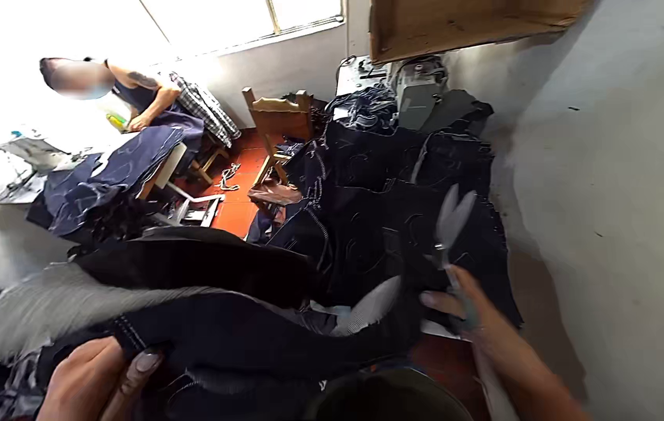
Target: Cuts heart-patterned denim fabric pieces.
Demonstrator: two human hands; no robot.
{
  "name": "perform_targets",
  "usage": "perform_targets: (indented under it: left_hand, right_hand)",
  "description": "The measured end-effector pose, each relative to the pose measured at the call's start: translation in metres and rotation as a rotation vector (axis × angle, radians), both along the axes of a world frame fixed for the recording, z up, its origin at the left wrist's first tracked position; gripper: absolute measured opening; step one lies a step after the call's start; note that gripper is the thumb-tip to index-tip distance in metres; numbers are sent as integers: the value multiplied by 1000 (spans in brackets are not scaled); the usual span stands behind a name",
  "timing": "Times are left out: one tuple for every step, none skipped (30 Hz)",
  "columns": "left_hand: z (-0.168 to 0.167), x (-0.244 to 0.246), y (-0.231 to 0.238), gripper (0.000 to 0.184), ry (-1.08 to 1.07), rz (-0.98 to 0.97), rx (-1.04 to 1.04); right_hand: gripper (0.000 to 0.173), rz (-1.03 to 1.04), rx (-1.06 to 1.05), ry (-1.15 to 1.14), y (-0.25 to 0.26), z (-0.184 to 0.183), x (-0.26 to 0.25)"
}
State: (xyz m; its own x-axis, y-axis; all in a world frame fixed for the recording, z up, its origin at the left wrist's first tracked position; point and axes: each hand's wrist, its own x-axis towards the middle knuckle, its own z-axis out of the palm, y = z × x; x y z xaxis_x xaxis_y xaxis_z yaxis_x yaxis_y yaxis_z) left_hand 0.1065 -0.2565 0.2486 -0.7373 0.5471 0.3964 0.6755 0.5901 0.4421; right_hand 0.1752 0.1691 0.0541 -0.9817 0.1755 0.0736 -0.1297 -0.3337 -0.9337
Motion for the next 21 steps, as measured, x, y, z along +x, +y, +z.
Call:
perform_targets:
  left_hand:
    - [-13, 0, 10, 52, 62, 50, -32]
    - [-28, 3, 31, 52, 81, 106, -5]
    - [-43, 6, 61, 50, 76, 155, 47]
    - [-59, 5, 95, 49, 58, 199, 119]
    - [-78, -1, 130, 47, 43, 247, 189]
    - [-101, -13, 161, 42, 32, 303, 225]
    - [-125, -28, 188, 38, 13, 365, 216]
    - [-149, -42, 210, 36, -48, 425, 173]
    - [-172, -55, 227, 40, -163, 478, 95]
    - [-192, -67, 240, 48, -303, 521, -2]
    - [-213, -75, 250, 56, -399, 552, -91]
    - [-233, -82, 256, 62, -439, 573, -157]
    - [-248, -86, 259, 66, -441, 593, -198]
    - [-257, -89, 261, 67, -429, 620, -214]
    - [-262, -91, 263, 69, -417, 650, -217]
    - [-263, -94, 265, 71, -429, 678, -228]
    - [-259, -98, 267, 74, -482, 704, -267]
    - [-251, -103, 271, 77, -557, 720, -331]
    - [-242, -110, 275, 80, -641, 726, -413]
    - [-231, -119, 279, 82, -722, 724, -489]
    - [-221, -131, 280, 84, -790, 717, -536]
  right_hand:
    - [41, -24, 95, -15, 35, 13, 8]
    - [43, -32, 212, -67, 71, 25, 15]
    - [44, -34, 290, -150, 103, 37, 17]
    - [43, -53, 365, -250, 130, 50, 14]
    - [37, -82, 456, -344, 152, 60, 6]
    - [26, -100, 577, -428, 171, 66, -6]
    - [19, -126, 711, -515, 189, 64, -24]
    - [21, -142, 841, -592, 205, 54, -45]
    - [31, -156, 977, -657, 219, 35, -66]
    - [42, -175, 1106, -715, 227, 12, -85]
    - [54, -211, 1211, -769, 228, -10, -98]
    - [64, -270, 1285, -790, 221, -30, -104]
    - [68, -338, 1296, -763, 209, -44, -106]
    - [72, -374, 1250, -732, 192, -55, -104]
    - [75, -365, 1168, -716, 171, -63, -102]
    - [79, -323, 1086, -719, 149, -75, -99]
    - [82, -289, 1046, -722, 130, -90, -96]
    - [85, -286, 1058, -699, 116, -108, -94]
    - [88, -317, 1117, -644, 108, -129, -91]
    - [88, -362, 1204, -563, 105, -148, -90]
    - [88, -405, 1266, -500, 106, -160, -92]
